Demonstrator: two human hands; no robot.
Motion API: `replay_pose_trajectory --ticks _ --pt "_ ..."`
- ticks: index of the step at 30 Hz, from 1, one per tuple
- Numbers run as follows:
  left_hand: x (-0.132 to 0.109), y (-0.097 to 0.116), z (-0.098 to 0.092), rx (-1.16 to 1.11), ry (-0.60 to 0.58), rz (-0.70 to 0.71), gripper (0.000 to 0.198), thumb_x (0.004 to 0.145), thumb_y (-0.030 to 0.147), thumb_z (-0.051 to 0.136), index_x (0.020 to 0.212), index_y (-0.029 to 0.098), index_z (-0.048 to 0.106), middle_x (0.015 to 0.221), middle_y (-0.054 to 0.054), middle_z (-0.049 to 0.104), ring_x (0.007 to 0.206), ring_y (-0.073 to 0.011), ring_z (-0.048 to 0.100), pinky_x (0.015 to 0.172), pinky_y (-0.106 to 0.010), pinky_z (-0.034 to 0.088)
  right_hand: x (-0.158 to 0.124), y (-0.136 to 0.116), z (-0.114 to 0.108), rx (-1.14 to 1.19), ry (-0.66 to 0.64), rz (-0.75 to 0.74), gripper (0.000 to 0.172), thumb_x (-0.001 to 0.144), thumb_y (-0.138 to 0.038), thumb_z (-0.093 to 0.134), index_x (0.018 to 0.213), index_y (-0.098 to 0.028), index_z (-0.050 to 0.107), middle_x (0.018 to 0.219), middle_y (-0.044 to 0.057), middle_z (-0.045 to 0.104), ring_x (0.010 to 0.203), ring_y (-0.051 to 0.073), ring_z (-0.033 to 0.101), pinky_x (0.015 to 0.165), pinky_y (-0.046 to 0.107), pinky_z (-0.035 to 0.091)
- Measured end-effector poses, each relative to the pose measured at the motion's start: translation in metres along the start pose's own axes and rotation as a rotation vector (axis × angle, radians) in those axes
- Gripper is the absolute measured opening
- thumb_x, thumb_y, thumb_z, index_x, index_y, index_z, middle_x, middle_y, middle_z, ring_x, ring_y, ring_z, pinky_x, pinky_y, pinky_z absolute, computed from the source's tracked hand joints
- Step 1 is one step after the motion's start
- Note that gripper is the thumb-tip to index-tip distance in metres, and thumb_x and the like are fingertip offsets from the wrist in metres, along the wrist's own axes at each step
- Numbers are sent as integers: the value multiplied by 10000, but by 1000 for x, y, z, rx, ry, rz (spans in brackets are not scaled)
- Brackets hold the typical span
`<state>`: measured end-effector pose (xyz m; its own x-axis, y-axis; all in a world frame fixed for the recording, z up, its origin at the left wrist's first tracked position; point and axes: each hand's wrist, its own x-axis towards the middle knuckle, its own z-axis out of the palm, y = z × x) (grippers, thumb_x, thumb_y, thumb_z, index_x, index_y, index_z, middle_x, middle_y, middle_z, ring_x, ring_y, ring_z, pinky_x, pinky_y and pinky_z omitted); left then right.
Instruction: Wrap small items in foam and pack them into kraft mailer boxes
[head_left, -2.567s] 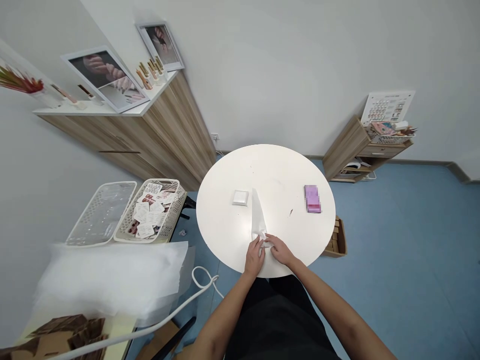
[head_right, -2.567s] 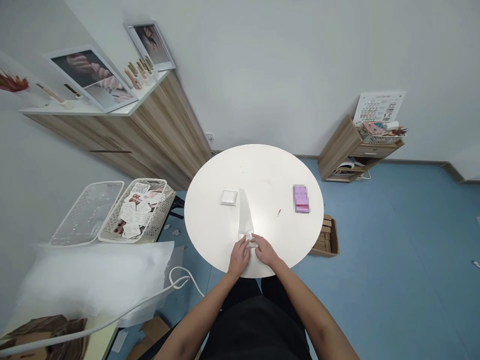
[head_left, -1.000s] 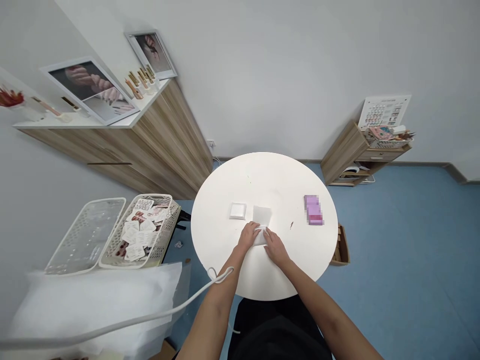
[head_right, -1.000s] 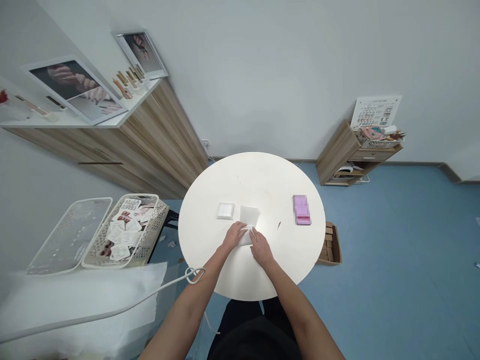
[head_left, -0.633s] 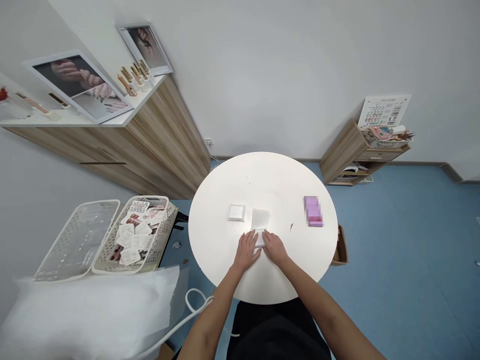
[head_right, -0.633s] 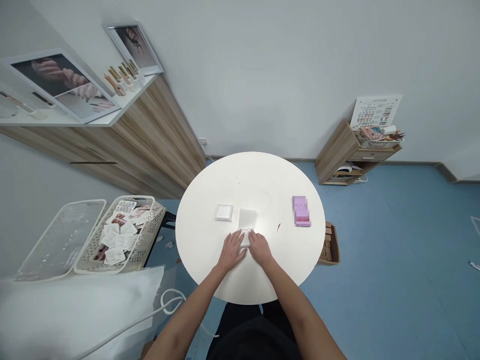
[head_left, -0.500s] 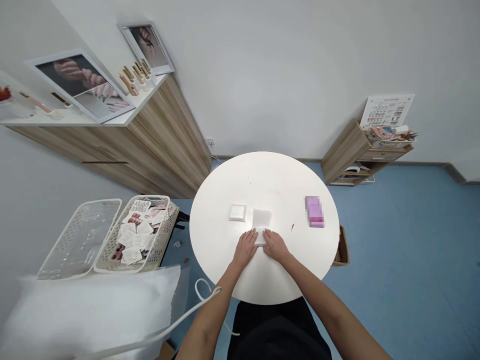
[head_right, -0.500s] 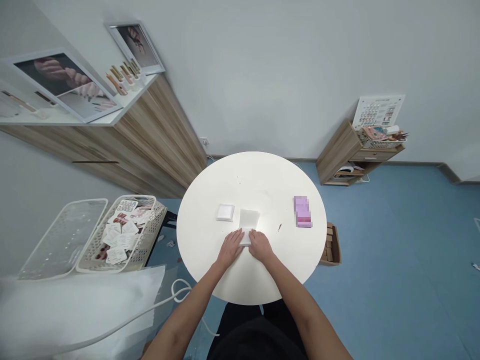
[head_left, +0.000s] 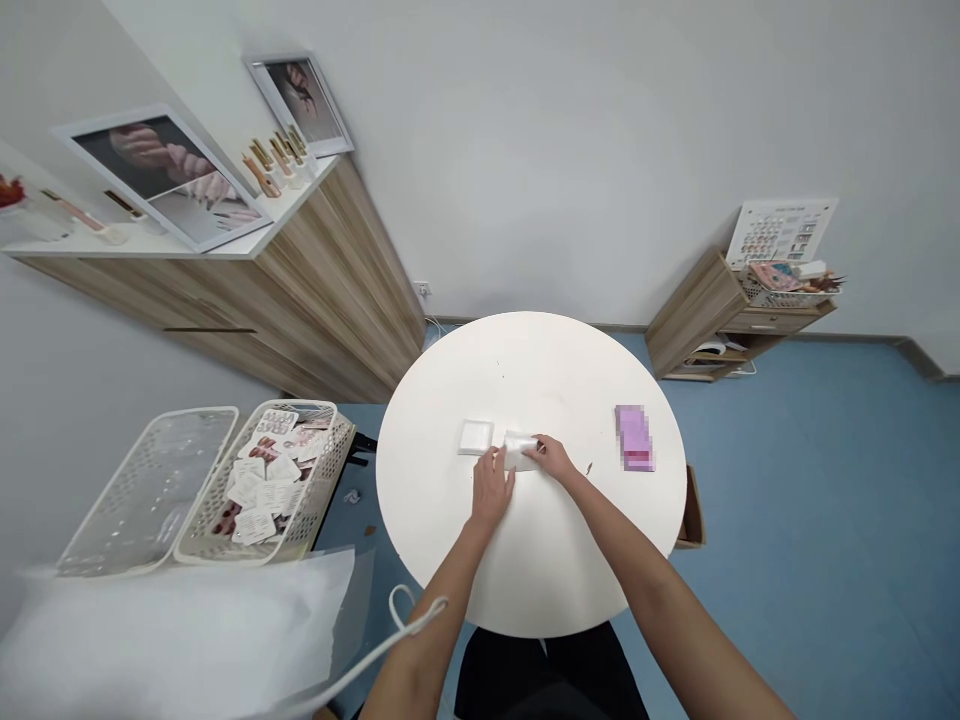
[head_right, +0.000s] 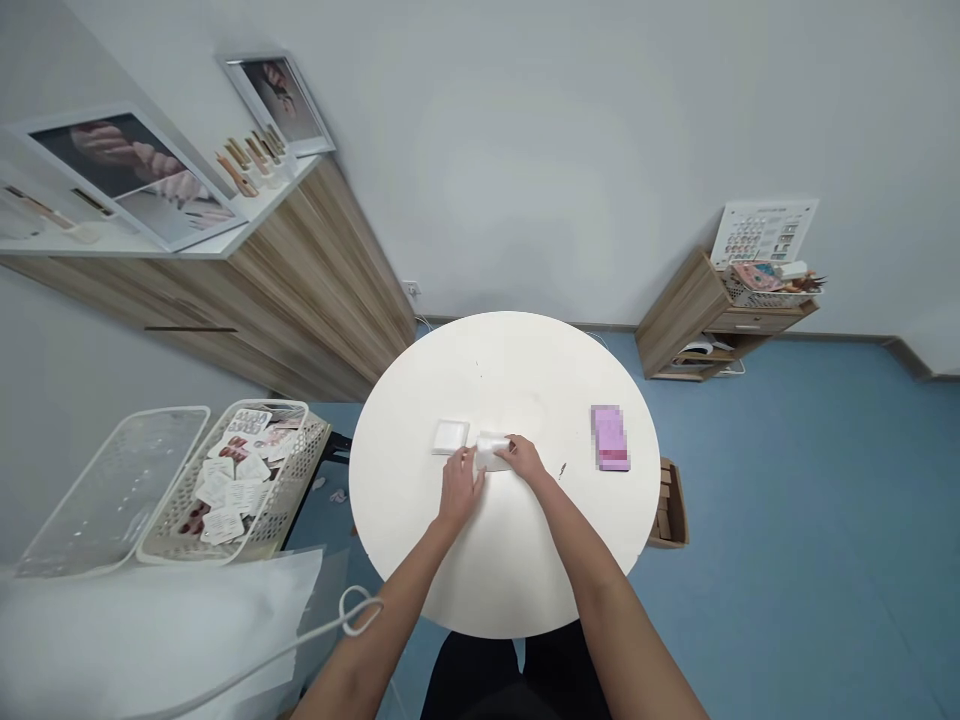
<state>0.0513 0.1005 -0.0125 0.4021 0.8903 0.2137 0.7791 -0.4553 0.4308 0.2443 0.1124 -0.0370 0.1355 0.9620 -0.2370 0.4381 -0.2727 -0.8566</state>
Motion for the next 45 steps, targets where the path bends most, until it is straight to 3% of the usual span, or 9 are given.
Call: replay_pose_trajectory --ticks 4,10,18,23,27,33,37,41,45 --pt "-31 9 15 167 -134 221 543 951 270 398 1483 198 321 1531 -120 362 1394 -285 333 1129 -500 275 11 8 2 6 82 52 353 742 -435 626 1032 -233 613 829 -13 578 735 170 566 725 308 474" --pt "-38 15 30 170 -188 143 648 946 287 379 1544 237 134 1599 -97 228 1472 -300 181 1161 -622 123 2 -5 3 -300 161 -7 278 876 -364 504 1119 -237 549 1079 51 535 776 166 573 704 304 485" --pt "-21 37 20 11 -239 -58 544 876 257 485 1415 260 415 1567 -101 310 1437 -315 280 1143 -599 230 -6 -28 -14 -863 118 -343 287 903 -224 435 1136 -175 597 1249 181 536 1168 332 444 905 459 410" --pt "-67 18 -16 -22 -66 -290 394 888 212 489 1277 238 547 1553 -80 342 1433 -270 300 1154 -539 265 -3 -61 10 -835 35 -575 372 900 -218 415 1239 -142 548 1300 190 518 1219 342 413 955 476 368" --pt "-155 -24 -70 -97 23 -562 328 898 201 476 1198 225 606 1257 -74 647 1191 -226 584 1050 -441 437 -21 -97 61 -787 -148 -738 349 909 -240 413 1208 -165 577 1252 157 555 1138 311 484 913 435 402" --pt "-333 -74 -174 8 298 -964 244 880 197 510 1077 206 653 1100 -60 701 1025 -210 651 915 -333 498 -79 -156 179 -776 -487 -995 280 914 -245 441 1108 -192 635 1130 119 618 1009 262 563 821 355 432" --pt "-437 -90 -223 100 422 -1152 179 881 192 507 973 200 661 1010 -63 693 967 -209 645 885 -331 488 -140 -202 274 -793 -640 -1165 233 908 -250 498 1079 -190 644 1107 113 631 1020 254 581 846 333 422" --pt "-507 -107 -251 198 533 -1311 162 908 277 514 897 187 648 961 -78 639 1003 -239 594 912 -381 460 -208 -241 363 -765 -789 -1295 226 893 -239 541 1092 -198 639 1124 110 630 1025 249 586 847 332 426" --pt "-540 -131 -270 383 609 -1396 242 899 430 560 865 197 615 956 -67 562 1006 -251 553 908 -418 458 -264 -267 432 -743 -890 -1390 241 882 -250 570 1112 -201 623 1126 102 622 1042 249 574 866 341 430"
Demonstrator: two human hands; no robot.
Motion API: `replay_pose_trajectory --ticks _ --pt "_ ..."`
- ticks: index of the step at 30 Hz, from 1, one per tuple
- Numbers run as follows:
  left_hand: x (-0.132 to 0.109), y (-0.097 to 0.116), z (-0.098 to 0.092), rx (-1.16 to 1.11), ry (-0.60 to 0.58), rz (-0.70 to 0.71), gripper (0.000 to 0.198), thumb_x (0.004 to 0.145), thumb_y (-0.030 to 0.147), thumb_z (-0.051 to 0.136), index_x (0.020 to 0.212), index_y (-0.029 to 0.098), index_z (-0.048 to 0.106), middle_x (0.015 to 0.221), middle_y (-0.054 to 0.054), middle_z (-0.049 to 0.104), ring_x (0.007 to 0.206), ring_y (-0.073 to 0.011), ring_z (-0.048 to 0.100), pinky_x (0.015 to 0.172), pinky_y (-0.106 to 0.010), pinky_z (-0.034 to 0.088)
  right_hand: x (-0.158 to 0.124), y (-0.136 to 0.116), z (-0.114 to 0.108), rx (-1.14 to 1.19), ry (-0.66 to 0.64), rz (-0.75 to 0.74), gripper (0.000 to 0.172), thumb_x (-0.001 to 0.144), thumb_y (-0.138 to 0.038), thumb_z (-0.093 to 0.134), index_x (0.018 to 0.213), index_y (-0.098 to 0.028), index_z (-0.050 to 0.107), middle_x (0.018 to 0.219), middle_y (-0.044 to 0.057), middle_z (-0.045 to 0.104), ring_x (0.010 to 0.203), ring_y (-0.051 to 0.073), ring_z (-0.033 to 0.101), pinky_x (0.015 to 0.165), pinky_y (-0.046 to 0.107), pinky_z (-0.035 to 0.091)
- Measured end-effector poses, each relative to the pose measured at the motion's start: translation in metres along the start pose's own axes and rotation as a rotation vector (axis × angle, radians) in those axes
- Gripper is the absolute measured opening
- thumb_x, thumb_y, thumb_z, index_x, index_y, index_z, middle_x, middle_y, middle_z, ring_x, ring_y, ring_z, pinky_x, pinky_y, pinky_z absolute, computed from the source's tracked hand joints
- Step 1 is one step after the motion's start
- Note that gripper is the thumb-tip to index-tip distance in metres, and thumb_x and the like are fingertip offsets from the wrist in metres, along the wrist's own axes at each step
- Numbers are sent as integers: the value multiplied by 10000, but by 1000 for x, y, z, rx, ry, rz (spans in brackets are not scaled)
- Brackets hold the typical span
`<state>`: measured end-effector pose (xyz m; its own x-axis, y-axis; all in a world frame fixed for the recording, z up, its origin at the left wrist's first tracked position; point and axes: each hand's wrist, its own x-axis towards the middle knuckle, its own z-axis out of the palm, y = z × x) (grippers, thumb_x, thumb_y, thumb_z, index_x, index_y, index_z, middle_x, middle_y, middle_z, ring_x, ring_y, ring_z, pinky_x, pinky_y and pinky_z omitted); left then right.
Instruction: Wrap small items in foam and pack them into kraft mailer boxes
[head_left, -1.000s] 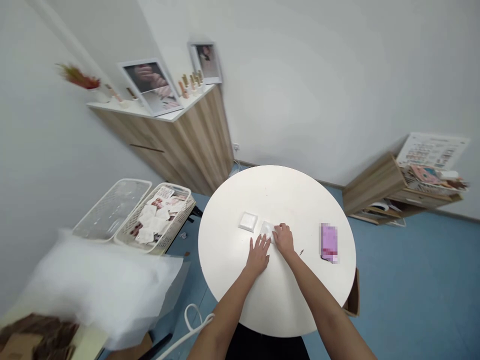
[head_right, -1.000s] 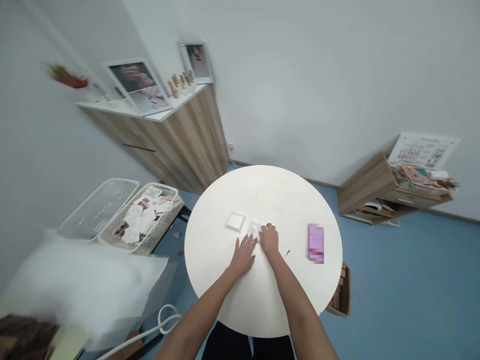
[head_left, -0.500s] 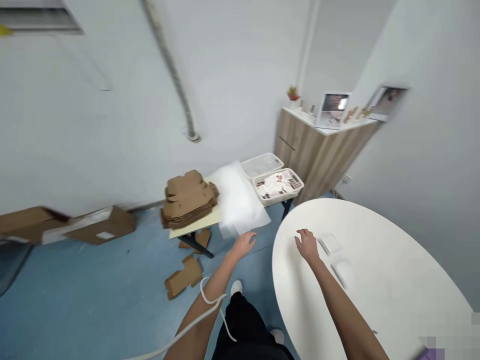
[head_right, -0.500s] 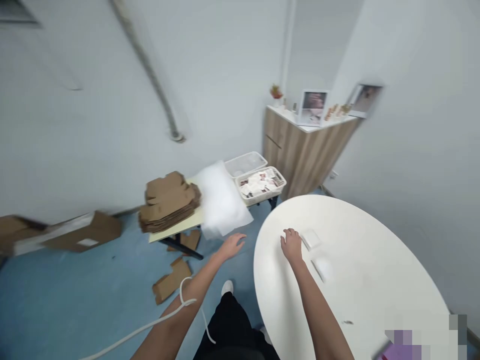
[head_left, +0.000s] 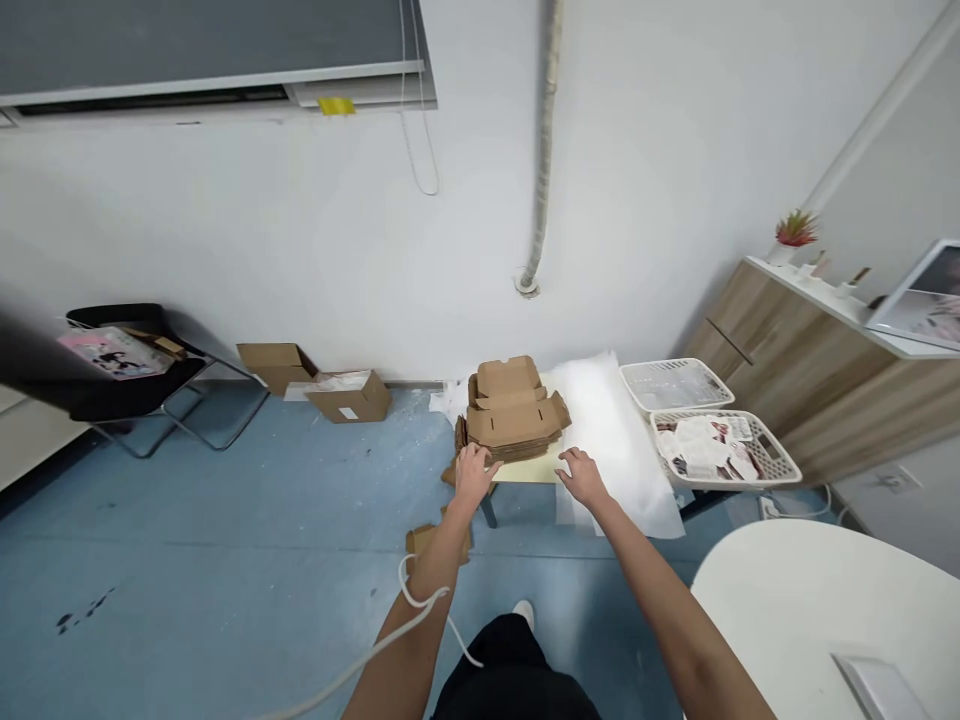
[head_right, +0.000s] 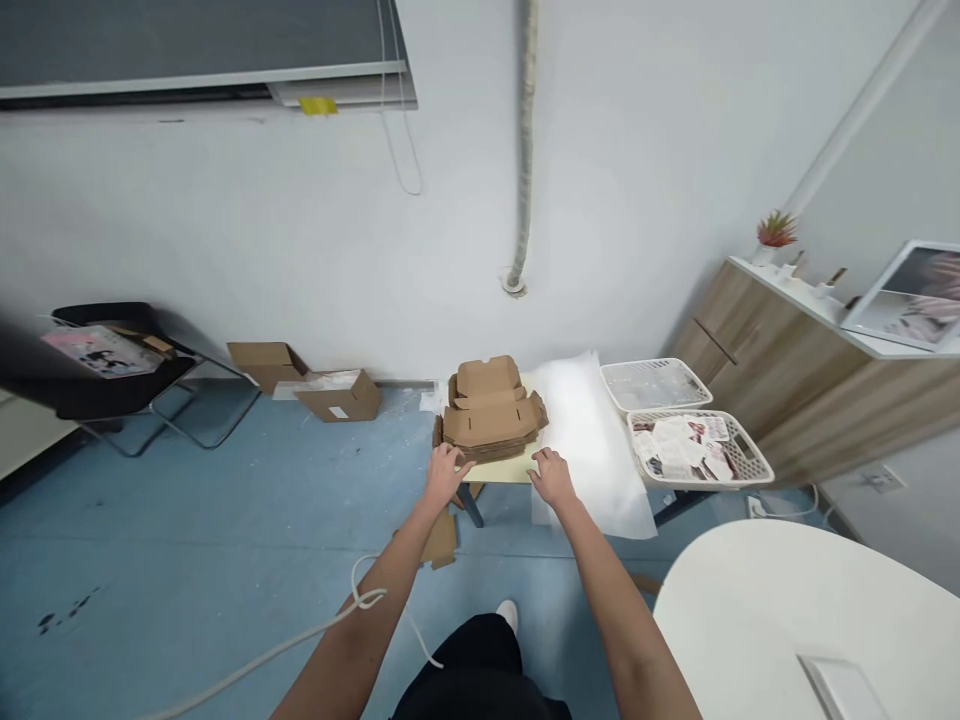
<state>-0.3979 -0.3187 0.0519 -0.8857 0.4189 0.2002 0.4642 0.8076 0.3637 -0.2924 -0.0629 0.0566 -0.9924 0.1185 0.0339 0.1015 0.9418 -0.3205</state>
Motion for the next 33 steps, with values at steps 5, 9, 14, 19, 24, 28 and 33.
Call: replay_pose_trajectory --ticks 5,9,14,19,24,28,33 --pt "38 -11 8 8 22 204 393 876 572 547 1017 207 579 1054 -79 551 1161 -279 515 1113 -549 278 59 -38 15 -31 -37 -96 301 852 -268 627 1135 -169 607 1120 112 611 1059 261 558 928 364 412" --pt "66 -15 21 31 -82 193 470 848 629 549 1058 212 609 1030 -77 584 1016 -265 595 1152 -618 128 86 -45 24 -35 -88 -123 331 834 -304 661 1133 -172 610 1143 108 616 1095 259 552 1004 401 356" --pt "95 -23 25 51 -165 126 423 804 622 616 885 214 689 991 -99 641 968 -292 605 1120 -668 135 108 -39 22 24 -172 -84 306 830 -341 662 1109 -216 639 1118 84 658 1089 250 575 1029 444 308" --pt "107 -19 16 6 -274 254 213 904 289 544 762 234 693 842 -48 685 918 -253 634 1138 -637 127 129 -42 11 -47 -193 -55 224 845 -242 602 1059 -216 662 1068 83 694 1083 261 586 1063 485 266" --pt "106 -9 -2 33 -252 330 240 860 109 480 731 219 650 762 -36 682 802 -235 651 1140 -624 143 141 -47 3 -190 -151 -126 238 807 -76 530 968 -183 669 1032 119 697 1031 267 591 1040 449 299" --pt "109 1 -33 5 -163 345 273 909 158 414 782 231 644 756 -27 680 784 -222 645 1137 -550 236 141 -49 -17 -184 -43 -185 259 866 -58 421 947 -154 647 955 123 678 922 244 586 879 357 381" --pt "100 39 -74 -52 -7 429 294 953 211 374 938 227 667 879 -49 710 894 -227 641 1133 -491 291 118 -39 -64 -239 195 -219 303 902 -42 355 871 -186 619 840 83 633 833 219 527 728 322 345"
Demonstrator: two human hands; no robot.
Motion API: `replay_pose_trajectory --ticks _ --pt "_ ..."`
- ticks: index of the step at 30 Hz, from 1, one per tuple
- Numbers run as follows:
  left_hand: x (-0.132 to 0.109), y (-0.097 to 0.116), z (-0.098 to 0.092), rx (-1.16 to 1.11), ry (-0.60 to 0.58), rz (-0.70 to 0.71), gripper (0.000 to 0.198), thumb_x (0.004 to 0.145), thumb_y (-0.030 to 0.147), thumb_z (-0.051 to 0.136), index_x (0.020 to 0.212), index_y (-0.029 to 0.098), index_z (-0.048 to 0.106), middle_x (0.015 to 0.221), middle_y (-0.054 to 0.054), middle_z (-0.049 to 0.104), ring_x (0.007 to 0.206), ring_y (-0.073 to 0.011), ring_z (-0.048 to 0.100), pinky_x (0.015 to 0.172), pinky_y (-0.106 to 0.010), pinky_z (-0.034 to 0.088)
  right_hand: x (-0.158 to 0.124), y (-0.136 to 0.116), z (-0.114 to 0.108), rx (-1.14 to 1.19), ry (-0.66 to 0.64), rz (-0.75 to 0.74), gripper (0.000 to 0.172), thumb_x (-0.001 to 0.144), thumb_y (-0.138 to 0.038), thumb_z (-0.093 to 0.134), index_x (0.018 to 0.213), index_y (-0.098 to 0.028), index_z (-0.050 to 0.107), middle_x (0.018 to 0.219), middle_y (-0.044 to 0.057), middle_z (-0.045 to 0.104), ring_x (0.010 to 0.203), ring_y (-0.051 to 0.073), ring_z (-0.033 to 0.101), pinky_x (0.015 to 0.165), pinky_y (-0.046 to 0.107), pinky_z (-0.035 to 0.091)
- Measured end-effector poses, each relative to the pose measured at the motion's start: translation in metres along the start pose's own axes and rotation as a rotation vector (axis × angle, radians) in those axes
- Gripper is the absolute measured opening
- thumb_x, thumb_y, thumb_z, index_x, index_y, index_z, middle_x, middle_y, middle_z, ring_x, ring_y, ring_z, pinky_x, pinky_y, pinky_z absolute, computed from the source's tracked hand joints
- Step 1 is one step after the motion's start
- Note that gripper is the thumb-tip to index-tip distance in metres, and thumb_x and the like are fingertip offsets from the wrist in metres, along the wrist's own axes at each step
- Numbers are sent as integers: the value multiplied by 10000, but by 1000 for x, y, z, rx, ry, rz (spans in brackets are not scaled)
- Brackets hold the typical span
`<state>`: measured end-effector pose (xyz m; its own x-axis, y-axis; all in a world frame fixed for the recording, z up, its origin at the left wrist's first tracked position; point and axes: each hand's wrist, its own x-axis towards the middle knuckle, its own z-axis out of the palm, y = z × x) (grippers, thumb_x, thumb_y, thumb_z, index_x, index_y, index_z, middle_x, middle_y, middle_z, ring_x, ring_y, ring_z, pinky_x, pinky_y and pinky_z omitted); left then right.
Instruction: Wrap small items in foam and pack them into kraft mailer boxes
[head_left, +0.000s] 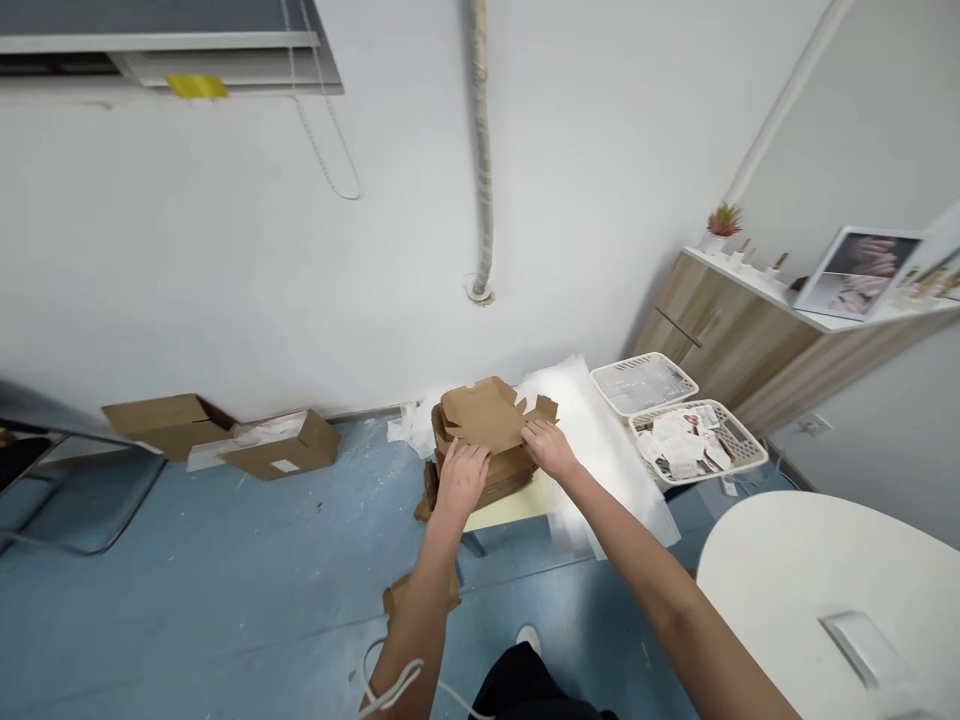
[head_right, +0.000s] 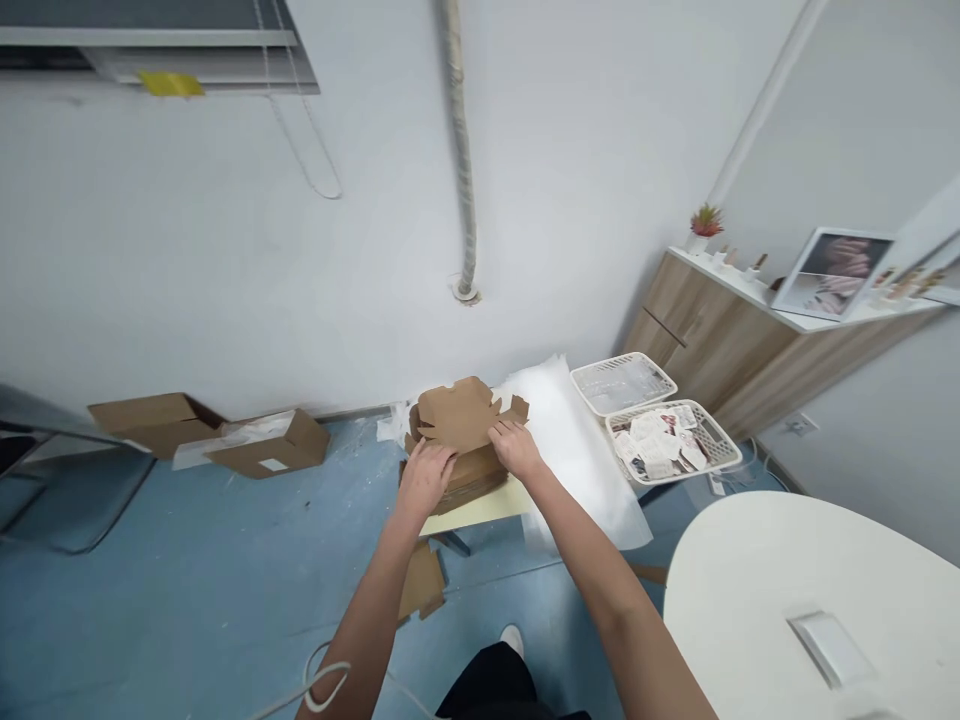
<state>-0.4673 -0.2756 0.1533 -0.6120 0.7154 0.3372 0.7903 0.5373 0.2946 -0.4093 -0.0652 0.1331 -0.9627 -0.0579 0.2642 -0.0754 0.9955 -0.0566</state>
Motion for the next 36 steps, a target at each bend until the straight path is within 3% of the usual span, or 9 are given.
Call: replay_pose_trajectory --ticks 4,9,15,18,21,24,28,32,36 --pt "0 58 -5 -41 128 152 308 971 200 374 1086 209 659 1035 -63 726 979 -207 649 1116 -475 339 -54 22 -40 -144 228 40 294 910 -28 372 779 -195 576 745 46 581 745 196 470 689 318 301" --pt "-3 148 20 -140 134 381 326 977 173 383 1168 197 646 1120 -70 721 1031 -204 657 1087 -478 393 -170 47 -82 -310 343 185 254 928 -64 432 746 -193 553 724 33 566 721 182 449 694 313 289" --pt "-30 271 82 -310 67 667 362 966 127 378 1211 210 631 1146 -66 717 1059 -188 662 1068 -456 438 -338 60 -115 -431 335 463 275 929 -56 422 739 -194 565 733 40 578 742 184 461 729 308 308" --pt "-61 328 118 -386 -12 771 370 960 123 378 1219 205 628 1157 -73 713 1072 -185 661 1035 -428 477 -422 55 -118 -487 333 603 301 923 -37 406 720 -193 565 722 39 573 732 181 466 719 305 310" --pt "-100 371 152 -425 -116 854 394 956 125 373 1264 212 604 1174 -78 705 1086 -182 654 1057 -430 463 -498 41 -111 -507 297 691 326 920 -21 386 713 -192 571 717 37 571 722 177 475 703 302 312" --pt "-141 396 186 -446 -179 943 436 949 91 340 1289 216 583 1196 -68 696 1106 -179 646 1099 -468 418 -561 23 -92 -486 238 758 325 919 -23 386 723 -190 584 730 40 582 713 178 483 681 301 316" --pt "-189 408 225 -438 -229 1003 439 951 74 330 1259 237 597 1182 -35 705 1120 -178 641 1134 -504 366 -620 -1 -59 -393 166 843 307 903 -24 416 728 -196 601 715 37 585 713 179 500 659 299 325" --pt "-218 407 250 -388 -258 1004 406 954 98 368 1234 258 614 1167 -31 712 1136 -186 632 1155 -551 300 -651 -19 -32 -276 110 872 269 900 -39 445 790 -192 638 760 42 610 735 180 526 654 294 350" --pt "-232 397 260 -328 -301 1020 380 942 116 414 1222 269 619 1184 -33 705 1200 -211 594 1164 -604 225 -661 -34 -15 -170 17 887 255 911 -60 444 858 -189 657 871 56 629 801 189 550 685 297 393"
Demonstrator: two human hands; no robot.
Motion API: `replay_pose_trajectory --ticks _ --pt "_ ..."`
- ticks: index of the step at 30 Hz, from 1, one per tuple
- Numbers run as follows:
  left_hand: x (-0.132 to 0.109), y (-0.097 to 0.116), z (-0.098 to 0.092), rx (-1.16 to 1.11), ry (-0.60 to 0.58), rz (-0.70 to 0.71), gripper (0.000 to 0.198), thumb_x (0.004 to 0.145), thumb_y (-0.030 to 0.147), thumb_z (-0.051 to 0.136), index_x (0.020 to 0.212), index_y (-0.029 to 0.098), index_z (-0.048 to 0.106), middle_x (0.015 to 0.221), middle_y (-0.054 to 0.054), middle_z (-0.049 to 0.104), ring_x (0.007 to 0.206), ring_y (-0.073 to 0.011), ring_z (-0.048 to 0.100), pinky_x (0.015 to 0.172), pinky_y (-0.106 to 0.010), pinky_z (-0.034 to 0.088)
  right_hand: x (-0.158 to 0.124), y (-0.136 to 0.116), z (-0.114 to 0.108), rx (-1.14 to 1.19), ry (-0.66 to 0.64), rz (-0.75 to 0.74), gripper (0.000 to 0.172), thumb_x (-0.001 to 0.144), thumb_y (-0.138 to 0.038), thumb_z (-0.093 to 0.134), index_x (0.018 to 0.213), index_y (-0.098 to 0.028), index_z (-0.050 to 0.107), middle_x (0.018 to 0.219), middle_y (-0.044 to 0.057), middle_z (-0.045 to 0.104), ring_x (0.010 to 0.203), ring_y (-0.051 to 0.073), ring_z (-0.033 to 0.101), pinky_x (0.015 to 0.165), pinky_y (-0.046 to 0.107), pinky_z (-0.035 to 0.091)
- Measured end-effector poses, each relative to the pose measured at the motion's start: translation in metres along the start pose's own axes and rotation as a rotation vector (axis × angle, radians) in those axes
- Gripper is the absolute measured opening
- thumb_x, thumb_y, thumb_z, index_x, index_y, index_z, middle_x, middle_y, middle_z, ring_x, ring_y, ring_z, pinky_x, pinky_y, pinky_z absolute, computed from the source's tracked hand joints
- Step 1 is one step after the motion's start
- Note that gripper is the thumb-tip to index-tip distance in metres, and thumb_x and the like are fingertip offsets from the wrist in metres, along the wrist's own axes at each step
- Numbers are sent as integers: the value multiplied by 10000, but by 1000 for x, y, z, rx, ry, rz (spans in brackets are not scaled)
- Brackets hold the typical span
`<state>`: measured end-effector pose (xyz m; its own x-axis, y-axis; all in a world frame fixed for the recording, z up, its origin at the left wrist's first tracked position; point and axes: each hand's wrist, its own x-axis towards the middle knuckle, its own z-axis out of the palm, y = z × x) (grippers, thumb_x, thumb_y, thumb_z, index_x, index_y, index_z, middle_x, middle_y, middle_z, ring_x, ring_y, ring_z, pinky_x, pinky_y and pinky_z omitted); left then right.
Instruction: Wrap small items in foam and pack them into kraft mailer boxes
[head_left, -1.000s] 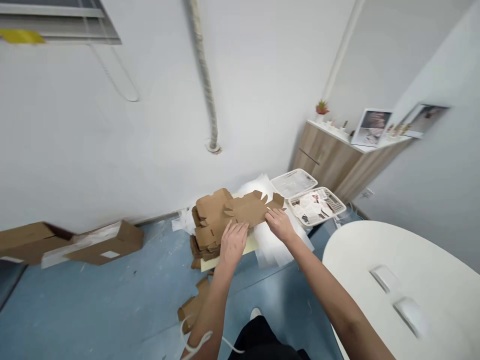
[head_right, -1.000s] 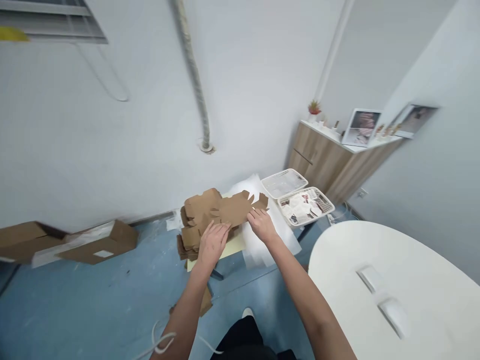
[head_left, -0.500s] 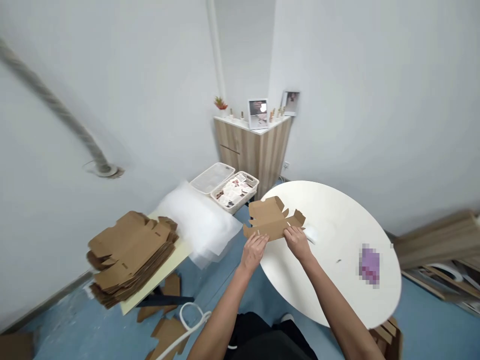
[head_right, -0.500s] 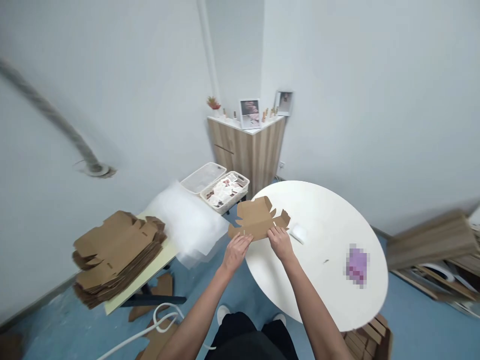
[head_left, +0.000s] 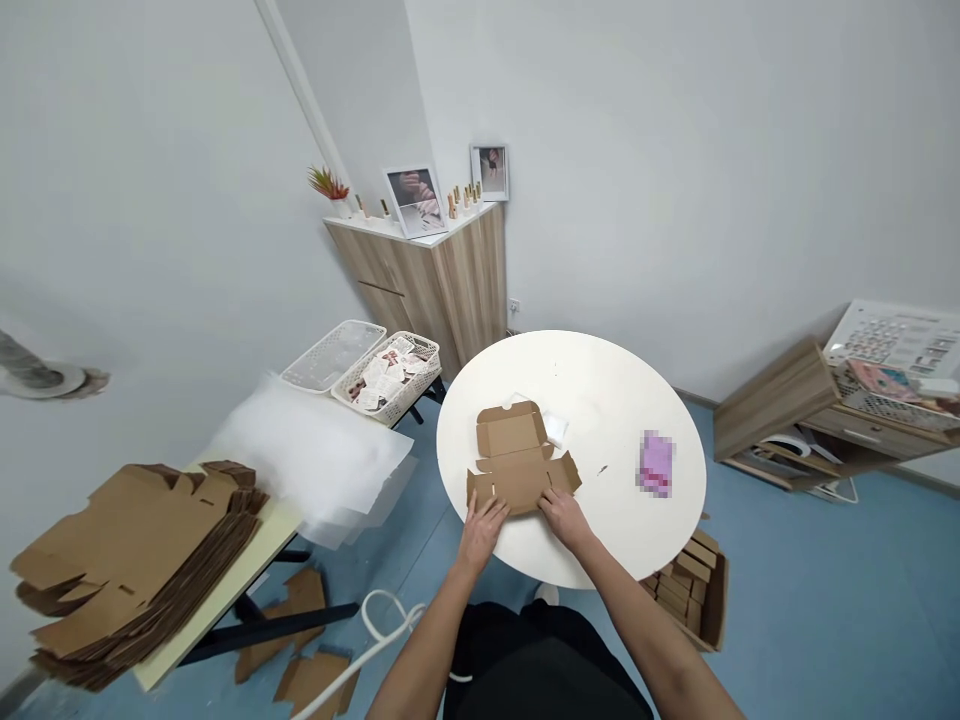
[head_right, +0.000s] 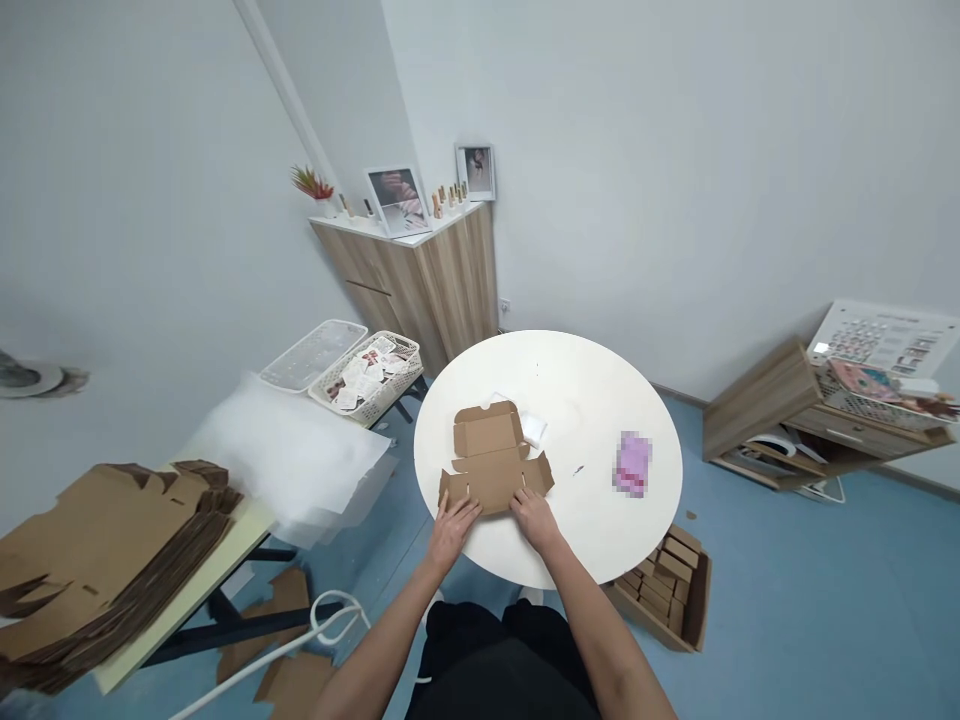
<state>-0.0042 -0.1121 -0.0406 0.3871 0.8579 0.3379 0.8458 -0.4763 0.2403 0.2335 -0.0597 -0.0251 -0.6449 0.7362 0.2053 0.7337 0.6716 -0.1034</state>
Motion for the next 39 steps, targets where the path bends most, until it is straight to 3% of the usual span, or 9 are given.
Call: replay_pose_trajectory --ticks 8,15,19,22,26,28,32,36,39 --pt "-28 2 8 41 -90 -51 439 894 58 401 1228 249 613 1236 -52 676 1232 -210 573 1173 -558 258 -18 -20 7 137 -233 33 253 939 -91 434 929 -164 676 972 86 632 912 191 584 772 290 442" --pt "-2 39 20 -115 -15 -196 338 954 189 376 1196 201 611 1167 -94 679 1141 -214 616 1101 -521 398 3 -10 -9 313 -430 198 179 922 -176 506 881 -186 680 940 67 682 866 180 639 678 246 418" --pt "14 53 24 -254 4 -336 242 949 234 429 1030 214 657 986 -56 698 983 -202 653 1071 -517 417 11 -7 -7 472 -434 340 124 834 -129 559 824 -190 666 860 44 697 821 181 639 668 246 411" --pt "19 54 22 -311 -21 -356 210 938 229 463 919 210 671 857 -25 681 862 -180 653 1083 -526 389 20 -2 -8 567 -391 407 66 802 -167 585 802 -187 648 812 29 682 782 169 623 671 242 428" --pt "21 51 18 -326 -60 -349 203 921 182 472 883 211 670 826 -3 672 819 -166 645 1123 -565 314 45 16 -14 574 14 730 203 818 -200 506 984 -164 617 1005 96 656 952 216 591 821 309 460" --pt "20 51 18 -319 -71 -348 211 913 157 467 870 213 666 828 3 668 795 -157 642 1136 -584 285 60 26 -15 564 111 878 347 805 -203 502 1140 -139 566 1135 143 623 1048 244 566 874 333 450" --pt "19 50 21 -277 -69 -329 231 901 121 453 875 215 663 815 7 657 781 -157 643 1135 -604 286 85 38 -11 774 -84 1004 482 837 -245 486 1311 -163 450 1146 111 649 951 201 627 760 274 469" --pt "21 50 20 -215 -95 -325 250 882 90 454 858 224 663 833 -1 645 819 -174 634 1101 -615 333 93 39 -5 798 -213 1037 287 890 -312 440 1117 -204 578 1036 71 690 886 197 642 695 265 452" --pt "30 52 12 -124 -137 -281 228 862 69 479 804 205 653 1044 -64 649 1048 -236 605 1073 -629 355 86 39 -3 812 -210 995 239 901 -311 435 1002 -200 620 999 66 702 880 201 639 696 263 447"
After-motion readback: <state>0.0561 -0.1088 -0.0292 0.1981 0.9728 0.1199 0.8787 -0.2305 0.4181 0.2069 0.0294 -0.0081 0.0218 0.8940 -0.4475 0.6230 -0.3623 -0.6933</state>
